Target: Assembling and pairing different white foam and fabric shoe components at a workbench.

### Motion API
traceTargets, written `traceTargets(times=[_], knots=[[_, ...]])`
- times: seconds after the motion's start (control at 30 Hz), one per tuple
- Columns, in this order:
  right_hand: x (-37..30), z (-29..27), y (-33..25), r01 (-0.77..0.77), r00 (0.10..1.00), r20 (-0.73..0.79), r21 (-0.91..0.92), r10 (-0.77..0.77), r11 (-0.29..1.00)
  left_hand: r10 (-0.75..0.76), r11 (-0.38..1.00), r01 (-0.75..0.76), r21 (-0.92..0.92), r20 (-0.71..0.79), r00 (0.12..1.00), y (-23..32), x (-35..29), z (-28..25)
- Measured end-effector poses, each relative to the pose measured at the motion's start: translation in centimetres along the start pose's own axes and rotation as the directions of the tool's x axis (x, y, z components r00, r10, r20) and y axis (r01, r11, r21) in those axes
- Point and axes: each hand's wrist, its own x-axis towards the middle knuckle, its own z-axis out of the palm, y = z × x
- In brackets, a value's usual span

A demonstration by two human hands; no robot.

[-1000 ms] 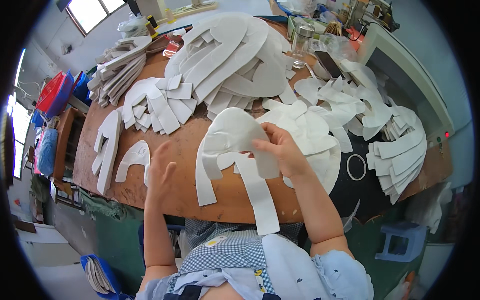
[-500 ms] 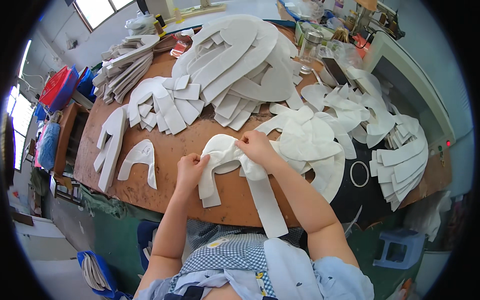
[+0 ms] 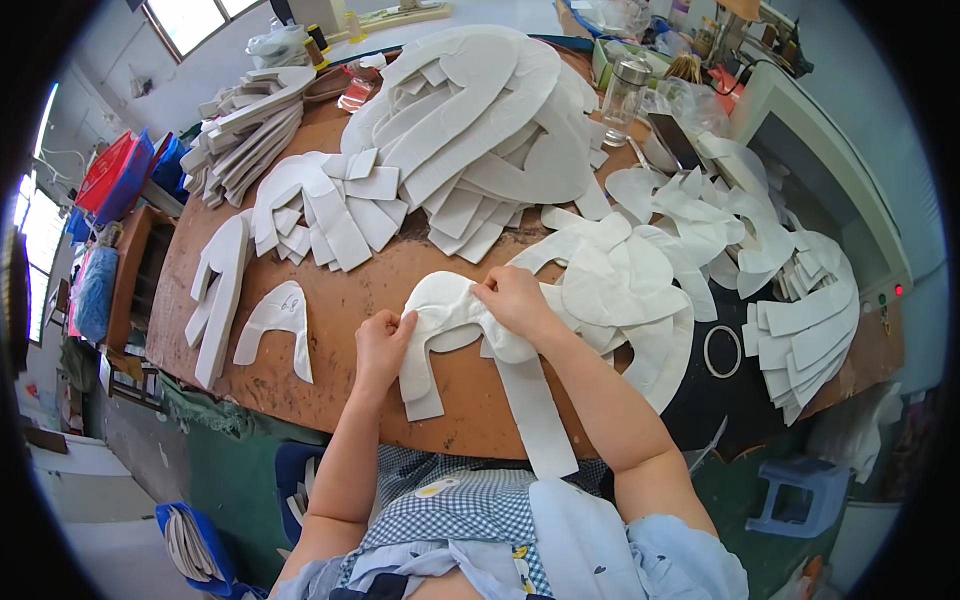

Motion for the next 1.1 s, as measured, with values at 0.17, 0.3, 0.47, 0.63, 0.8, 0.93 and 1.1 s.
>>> traceTargets(times=[0.17, 0.3, 0.47, 0.63, 0.8, 0.93, 1.1], knots=[[0.1, 0.4, 0.0, 0.032, 0.999, -0.018, -0.055, -0.033, 0.998, 0.015, 0.998, -0.015, 0.065, 0.005, 1.0, 0.1, 0.0, 0.0], [0.0, 0.3, -1.3, 0.013, 1.0, 0.014, -0.131, -0.011, 0.991, 0.007, 0.997, -0.008, 0.072, 0.007, 1.0, -0.4, 0.0, -0.2], [-0.1, 0.8, -1.0, 0.025, 0.999, -0.026, -0.197, -0.031, 0.98, -0.031, 0.996, 0.038, -0.084, 0.084, 0.996, -0.1, -3.2, -2.3], [0.0, 0.4, -1.1, 0.011, 1.0, 0.008, -0.17, -0.01, 0.985, -0.136, 0.977, 0.154, -0.151, 0.119, 0.983, -0.5, -5.0, -3.0], [-0.2, 0.7, -1.2, 0.008, 1.0, 0.004, -0.161, -0.008, 0.987, -0.072, 0.991, 0.084, -0.103, 0.114, 0.991, -0.9, -4.8, -2.9], [-0.3, 0.7, -1.3, 0.01, 1.0, -0.006, -0.17, -0.011, 0.985, -0.097, 0.988, 0.111, -0.108, 0.131, 0.987, 0.2, -4.7, -3.1], [-0.5, 0.7, -0.9, 0.013, 1.0, -0.024, -0.199, -0.019, 0.98, 0.225, 0.788, -0.287, 0.544, 0.179, 0.958, 3.5, -3.7, -2.6]])
